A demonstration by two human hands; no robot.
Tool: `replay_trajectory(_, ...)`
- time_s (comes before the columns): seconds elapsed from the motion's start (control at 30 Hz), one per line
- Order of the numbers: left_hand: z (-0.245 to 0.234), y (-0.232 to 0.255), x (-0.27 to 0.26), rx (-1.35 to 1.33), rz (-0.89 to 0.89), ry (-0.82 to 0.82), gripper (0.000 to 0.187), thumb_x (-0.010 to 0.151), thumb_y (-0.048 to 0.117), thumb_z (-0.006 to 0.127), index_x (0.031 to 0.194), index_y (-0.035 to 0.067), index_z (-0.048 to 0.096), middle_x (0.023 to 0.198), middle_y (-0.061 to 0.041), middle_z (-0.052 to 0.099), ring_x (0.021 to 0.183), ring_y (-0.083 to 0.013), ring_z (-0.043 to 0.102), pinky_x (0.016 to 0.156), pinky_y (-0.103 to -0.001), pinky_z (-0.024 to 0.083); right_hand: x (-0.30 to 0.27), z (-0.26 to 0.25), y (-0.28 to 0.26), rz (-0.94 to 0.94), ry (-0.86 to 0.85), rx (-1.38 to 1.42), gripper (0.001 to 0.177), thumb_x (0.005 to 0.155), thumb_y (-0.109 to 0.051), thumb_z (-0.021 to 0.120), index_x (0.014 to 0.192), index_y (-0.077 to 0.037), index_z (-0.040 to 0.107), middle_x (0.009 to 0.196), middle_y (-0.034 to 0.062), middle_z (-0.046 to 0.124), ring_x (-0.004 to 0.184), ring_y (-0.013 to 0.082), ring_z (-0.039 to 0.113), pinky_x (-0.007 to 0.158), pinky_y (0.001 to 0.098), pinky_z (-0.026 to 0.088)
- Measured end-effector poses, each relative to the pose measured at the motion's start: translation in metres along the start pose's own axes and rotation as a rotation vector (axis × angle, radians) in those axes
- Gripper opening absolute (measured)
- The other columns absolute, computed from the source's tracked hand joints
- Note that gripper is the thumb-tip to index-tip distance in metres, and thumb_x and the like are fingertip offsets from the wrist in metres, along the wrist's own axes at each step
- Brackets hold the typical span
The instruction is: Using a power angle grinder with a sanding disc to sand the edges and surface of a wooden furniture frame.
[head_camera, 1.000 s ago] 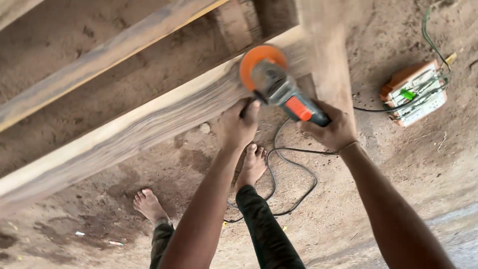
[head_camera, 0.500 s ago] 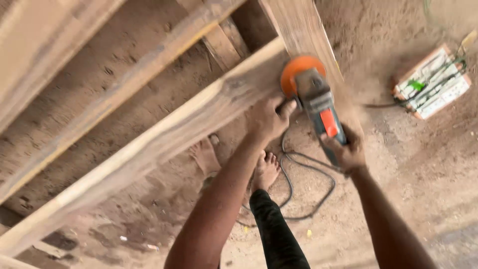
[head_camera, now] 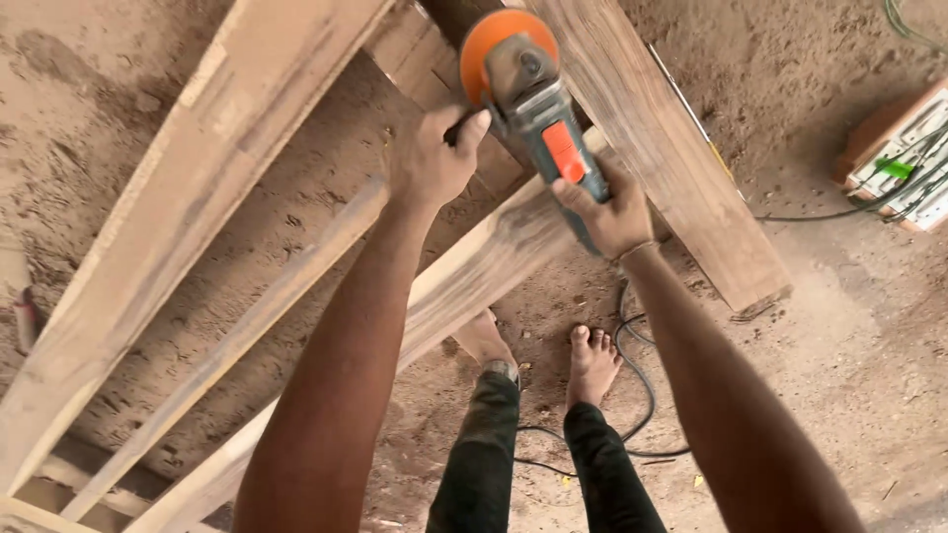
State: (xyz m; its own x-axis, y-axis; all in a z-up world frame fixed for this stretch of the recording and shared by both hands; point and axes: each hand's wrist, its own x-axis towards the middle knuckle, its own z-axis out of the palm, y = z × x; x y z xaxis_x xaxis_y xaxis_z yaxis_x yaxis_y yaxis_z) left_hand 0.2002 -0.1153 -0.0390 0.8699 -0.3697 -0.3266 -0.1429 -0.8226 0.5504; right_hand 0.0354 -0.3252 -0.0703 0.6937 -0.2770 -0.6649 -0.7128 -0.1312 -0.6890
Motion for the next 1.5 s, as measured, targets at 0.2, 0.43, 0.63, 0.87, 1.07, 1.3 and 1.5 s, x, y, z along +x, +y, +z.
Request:
replay_trajectory(0.2, -0.024, -0.038, -0.036, -0.021, 0.032, 0.038, 0.037, 0.097, 0.047, 0.063, 0.098, 0.012, 0.075, 0.079, -0.017, 0.072, 0.074, -0.0399, 0.07, 0.064, -0.054, 0.053, -0.022, 0.045, -0.013, 0.078, -0.058, -0.042, 0.098, 0.07, -0.073, 0.074, 0.144, -0.01, 0.056, 0.102, 0.009, 0.077, 0.084, 0.0174, 0.076, 0.068, 0.0329, 0.062)
replay_trajectory(0.43, -0.03, -0.002, 0.015, -0.036, -0.141, -0.247, 0.04, 0.1, 0.054, 0.057, 0.095, 0.018, 0.073, 0.063, -0.005, 0.064, 0.058, -0.0271, 0.065, 0.057, -0.045, 0.051, -0.011, 0.026, -0.026, 0.214, 0.009, -0.049, 0.095, 0.07, -0.069, 0.072, 0.146, -0.013, 0.058, 0.098, 0.0125, 0.077, 0.078, 0.0207, 0.075, 0.064, 0.0356, 0.062)
replay_trajectory(0.63, -0.033, -0.028, -0.015, 0.067, -0.021, -0.137, 0.04, 0.1, 0.053, 0.06, 0.094, 0.015, 0.073, 0.07, -0.01, 0.069, 0.066, -0.0318, 0.069, 0.065, -0.048, 0.052, -0.029, 0.048, -0.017, 0.123, 0.063, 0.023, 0.101, 0.072, -0.069, 0.078, 0.143, -0.002, 0.055, 0.114, 0.0157, 0.074, 0.098, 0.0244, 0.075, 0.08, 0.0381, 0.062)
replay_trajectory(0.87, -0.018, -0.006, 0.011, -0.066, -0.11, -0.052, 0.044, 0.097, 0.056, 0.058, 0.107, 0.016, 0.076, 0.083, -0.016, 0.073, 0.08, -0.0371, 0.071, 0.069, -0.05, 0.055, 0.005, 0.0, -0.039, 0.017, 0.004, -0.113, 0.094, 0.075, -0.064, 0.079, 0.142, -0.002, 0.058, 0.108, 0.0162, 0.076, 0.094, 0.0235, 0.074, 0.079, 0.0383, 0.06)
replay_trajectory(1.07, 0.049, 0.024, -0.002, -0.052, -0.127, -0.09, 0.052, 0.099, 0.062, 0.056, 0.104, 0.013, 0.075, 0.09, -0.01, 0.075, 0.079, -0.0269, 0.073, 0.066, -0.046, 0.055, -0.02, -0.06, -0.022, 0.076, -0.01, -0.127, 0.09, 0.076, -0.065, 0.071, 0.142, -0.004, 0.059, 0.097, 0.0123, 0.075, 0.077, 0.0208, 0.074, 0.063, 0.0388, 0.061)
replay_trajectory(1.3, 0.025, 0.066, -0.034, -0.165, -0.288, -0.422, 0.049, 0.098, 0.06, 0.051, 0.1, 0.017, 0.074, 0.077, -0.003, 0.071, 0.064, -0.0179, 0.068, 0.059, -0.035, 0.054, -0.065, -0.073, 0.008, -0.01, -0.003, -0.211, 0.08, 0.086, -0.06, 0.073, 0.138, 0.0, 0.063, 0.108, 0.0152, 0.075, 0.097, 0.0222, 0.071, 0.083, 0.039, 0.057)
replay_trajectory(1.5, -0.004, 0.046, 0.019, -0.155, -0.318, -0.369, 0.045, 0.097, 0.058, 0.054, 0.096, 0.017, 0.072, 0.071, -0.004, 0.069, 0.06, -0.0202, 0.067, 0.054, -0.039, 0.055, -0.012, -0.045, -0.04, 0.069, 0.016, -0.11, 0.07, 0.084, -0.054, 0.073, 0.13, -0.002, 0.066, 0.102, 0.0123, 0.075, 0.09, 0.0191, 0.07, 0.078, 0.0369, 0.057)
